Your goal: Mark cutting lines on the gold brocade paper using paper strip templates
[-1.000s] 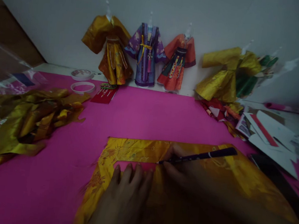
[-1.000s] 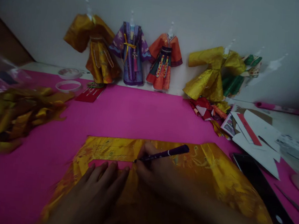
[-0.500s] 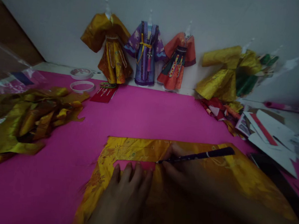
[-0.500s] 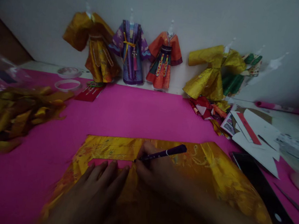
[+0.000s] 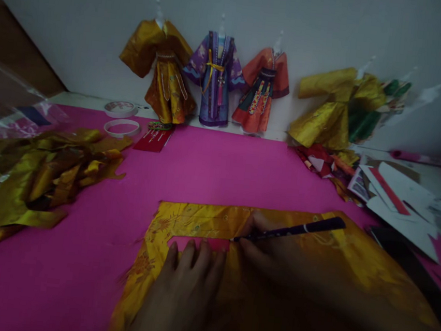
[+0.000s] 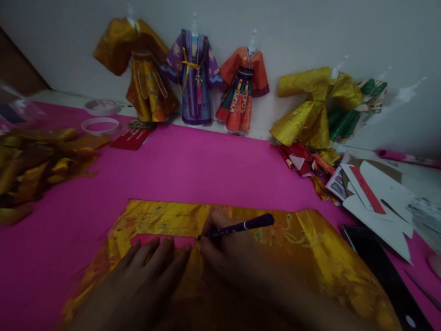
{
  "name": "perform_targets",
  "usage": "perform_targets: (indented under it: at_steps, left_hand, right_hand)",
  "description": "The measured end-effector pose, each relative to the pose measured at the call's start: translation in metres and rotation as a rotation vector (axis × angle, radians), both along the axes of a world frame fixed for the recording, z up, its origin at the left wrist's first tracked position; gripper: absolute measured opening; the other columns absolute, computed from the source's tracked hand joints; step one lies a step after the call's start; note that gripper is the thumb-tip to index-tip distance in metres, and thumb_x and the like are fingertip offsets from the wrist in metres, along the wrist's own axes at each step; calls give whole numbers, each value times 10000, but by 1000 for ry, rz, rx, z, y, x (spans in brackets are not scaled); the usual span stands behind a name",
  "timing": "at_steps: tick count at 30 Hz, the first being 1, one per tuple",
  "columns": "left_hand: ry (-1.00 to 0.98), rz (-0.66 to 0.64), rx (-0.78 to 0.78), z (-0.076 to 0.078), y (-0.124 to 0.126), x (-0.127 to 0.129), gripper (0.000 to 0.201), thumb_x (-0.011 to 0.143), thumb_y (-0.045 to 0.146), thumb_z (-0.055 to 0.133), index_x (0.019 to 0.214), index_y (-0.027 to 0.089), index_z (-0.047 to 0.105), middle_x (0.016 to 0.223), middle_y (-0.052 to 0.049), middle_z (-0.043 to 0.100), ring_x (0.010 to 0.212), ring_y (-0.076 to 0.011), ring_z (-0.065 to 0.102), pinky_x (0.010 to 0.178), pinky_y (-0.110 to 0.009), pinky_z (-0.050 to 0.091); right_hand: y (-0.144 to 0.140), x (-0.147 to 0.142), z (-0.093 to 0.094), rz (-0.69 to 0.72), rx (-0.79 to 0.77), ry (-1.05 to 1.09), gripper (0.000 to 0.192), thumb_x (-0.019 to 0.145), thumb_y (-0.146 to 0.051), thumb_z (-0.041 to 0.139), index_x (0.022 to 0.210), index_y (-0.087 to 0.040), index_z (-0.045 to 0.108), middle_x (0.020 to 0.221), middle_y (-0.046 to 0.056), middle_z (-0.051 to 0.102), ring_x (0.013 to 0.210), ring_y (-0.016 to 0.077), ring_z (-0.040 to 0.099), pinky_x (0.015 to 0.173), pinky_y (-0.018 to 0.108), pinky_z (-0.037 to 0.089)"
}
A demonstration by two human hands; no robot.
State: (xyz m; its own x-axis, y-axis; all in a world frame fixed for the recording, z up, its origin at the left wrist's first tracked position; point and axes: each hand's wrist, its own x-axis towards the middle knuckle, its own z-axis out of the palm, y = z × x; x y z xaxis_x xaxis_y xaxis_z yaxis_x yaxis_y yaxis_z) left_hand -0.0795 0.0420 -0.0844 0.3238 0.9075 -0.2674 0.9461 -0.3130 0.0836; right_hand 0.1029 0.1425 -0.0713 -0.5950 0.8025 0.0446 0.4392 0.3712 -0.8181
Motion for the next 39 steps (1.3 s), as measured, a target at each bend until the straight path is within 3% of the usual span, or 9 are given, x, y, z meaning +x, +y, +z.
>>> perform_targets:
  at_steps: [6,18,22,39]
  left_hand:
    - [33,-11,-13,1,-1,0,571,914,302,424,1463,151,479,1418,-240,564,1290,-463,519,1033,-723,399]
    - [3,5,-38,4,1,1,594,907,420,478,1437,153,513,1414,-236,569,1284,-477,511,1038,-727,387]
    - [23,-5,-33,4,0,1,556,916,320,443,1442,152,505,1427,-233,559,1299,-468,504,1046,-725,382]
    - [28,-6,-72,5,0,1,613,898,341,476,1474,132,456,1454,-258,522,1312,-486,486,1059,-743,350]
  right_hand:
    - [-1,1,1,-3,8,-6,73,837,-160,506,795,-219,497,684,-28,550,599,120,494,536,254,365]
    - [-1,0,4,21,10,4,64,825,-162,501,790,-215,503,691,-17,558,606,129,506,544,265,382]
    - [-2,0,6,21,-11,-6,42,823,-192,496,790,-217,501,688,-7,551,602,143,500,539,281,377]
    - [-4,0,4,17,-44,-32,51,803,-169,501,781,-214,497,664,-31,531,576,116,475,522,250,351]
